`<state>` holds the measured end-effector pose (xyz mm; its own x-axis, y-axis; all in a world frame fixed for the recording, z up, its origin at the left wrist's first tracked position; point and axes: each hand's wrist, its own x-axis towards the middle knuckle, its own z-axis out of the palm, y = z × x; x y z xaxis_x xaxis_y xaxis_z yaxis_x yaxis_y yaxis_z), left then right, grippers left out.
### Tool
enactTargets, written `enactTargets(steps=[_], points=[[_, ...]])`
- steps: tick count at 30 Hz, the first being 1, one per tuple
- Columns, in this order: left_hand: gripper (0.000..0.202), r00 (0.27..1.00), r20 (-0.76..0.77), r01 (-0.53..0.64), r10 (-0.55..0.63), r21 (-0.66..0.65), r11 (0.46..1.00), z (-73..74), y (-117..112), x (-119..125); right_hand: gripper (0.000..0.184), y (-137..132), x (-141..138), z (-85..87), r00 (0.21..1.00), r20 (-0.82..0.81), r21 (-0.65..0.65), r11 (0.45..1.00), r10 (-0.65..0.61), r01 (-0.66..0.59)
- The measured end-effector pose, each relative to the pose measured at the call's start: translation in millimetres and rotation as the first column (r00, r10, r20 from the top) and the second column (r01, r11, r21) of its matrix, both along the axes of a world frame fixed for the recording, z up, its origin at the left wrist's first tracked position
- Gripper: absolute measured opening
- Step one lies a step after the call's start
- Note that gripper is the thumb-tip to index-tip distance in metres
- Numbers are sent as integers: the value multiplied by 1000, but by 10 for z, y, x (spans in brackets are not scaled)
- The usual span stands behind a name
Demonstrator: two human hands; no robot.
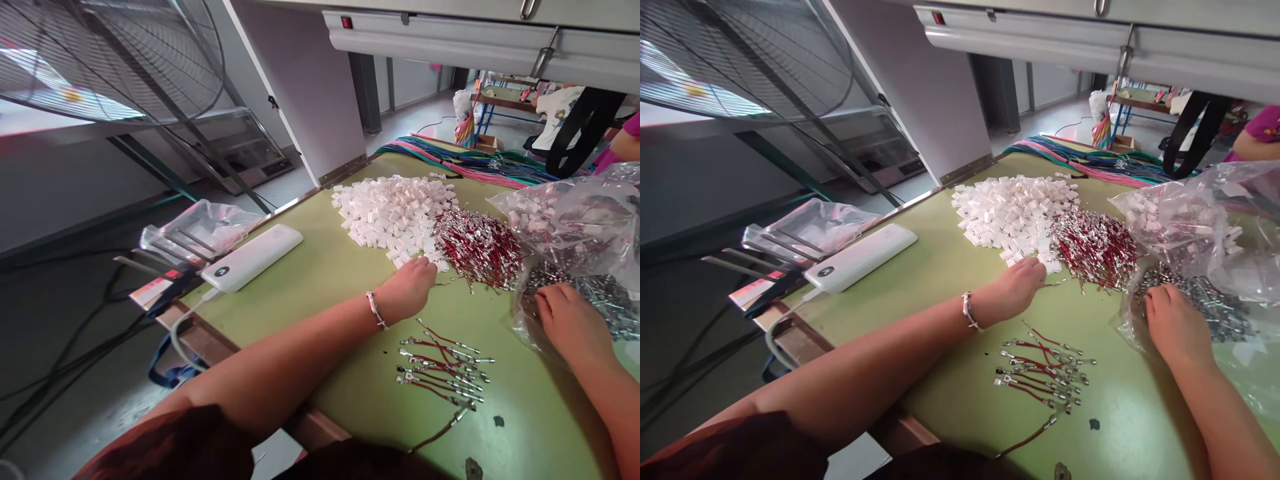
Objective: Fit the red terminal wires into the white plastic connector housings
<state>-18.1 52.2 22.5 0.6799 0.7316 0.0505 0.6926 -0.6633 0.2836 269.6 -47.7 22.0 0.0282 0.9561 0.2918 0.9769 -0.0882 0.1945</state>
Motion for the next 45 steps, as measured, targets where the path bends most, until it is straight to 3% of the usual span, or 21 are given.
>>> enactTargets(steps=[2, 4, 7, 10, 14, 16, 18, 25, 29, 32, 34, 37, 39, 42, 45], points=[[17, 991, 129, -22, 36, -108, 994, 43, -41, 4, 26, -38, -80, 46, 995, -98, 99, 994, -28, 37], [20, 961, 262, -14, 89, -274, 962, 68, -97, 54, 24, -78, -214, 75, 957, -288, 125, 992, 28, 8], [22, 910, 384, 36, 157, -449, 893, 60, -183, 161, 23, -135, -485, 79, 783, -591, 97, 981, 194, -170], [21, 896, 424, 94, 129, -467, 879, 21, -263, 237, 23, -179, -713, 58, 651, -728, 95, 971, 217, -218], [24, 902, 426, 149, 69, -459, 876, -17, -340, 267, 26, -207, -839, 27, 461, -886, 12, 996, 52, -89], [25, 901, 432, 172, 47, -455, 874, -18, -359, 266, 29, -211, -861, 16, 350, -937, -54, 995, -20, -88], [25, 897, 441, 191, 29, -446, 874, -10, -365, 263, 29, -214, -877, 10, 302, -953, -68, 991, -31, -112], [24, 909, 415, 231, -24, -457, 859, 24, -354, 250, 30, -229, -893, 18, 299, -954, -66, 988, -21, -142], [25, 912, 405, 248, -62, -426, 870, 19, -361, 233, 28, -216, -884, 52, 418, -906, -16, 985, 59, -173], [26, 917, 365, 269, -159, -273, 924, -2, -367, 203, 25, -212, -873, 96, 521, -843, 4, 972, 130, -236], [23, 926, 262, 308, -272, -105, 946, -24, -378, 183, 25, -228, -868, 114, 545, -829, -34, 961, 127, -276], [17, 887, 85, 447, -454, 91, 890, -57, -394, 172, 27, -267, -865, 108, 525, -849, -137, 939, 53, -316], [14, 857, 36, 505, -515, 144, 851, -62, -379, 178, 28, -283, -863, 85, 504, -863, -190, 930, -6, -315], [14, 822, 89, 546, -563, 162, 822, -30, -272, 199, 31, -280, -861, 49, 526, -850, -205, 935, -24, -288], [20, 842, 203, 474, -499, 162, 866, 2, -111, 236, 30, -272, -868, 29, 617, -780, -151, 927, 102, -344]])
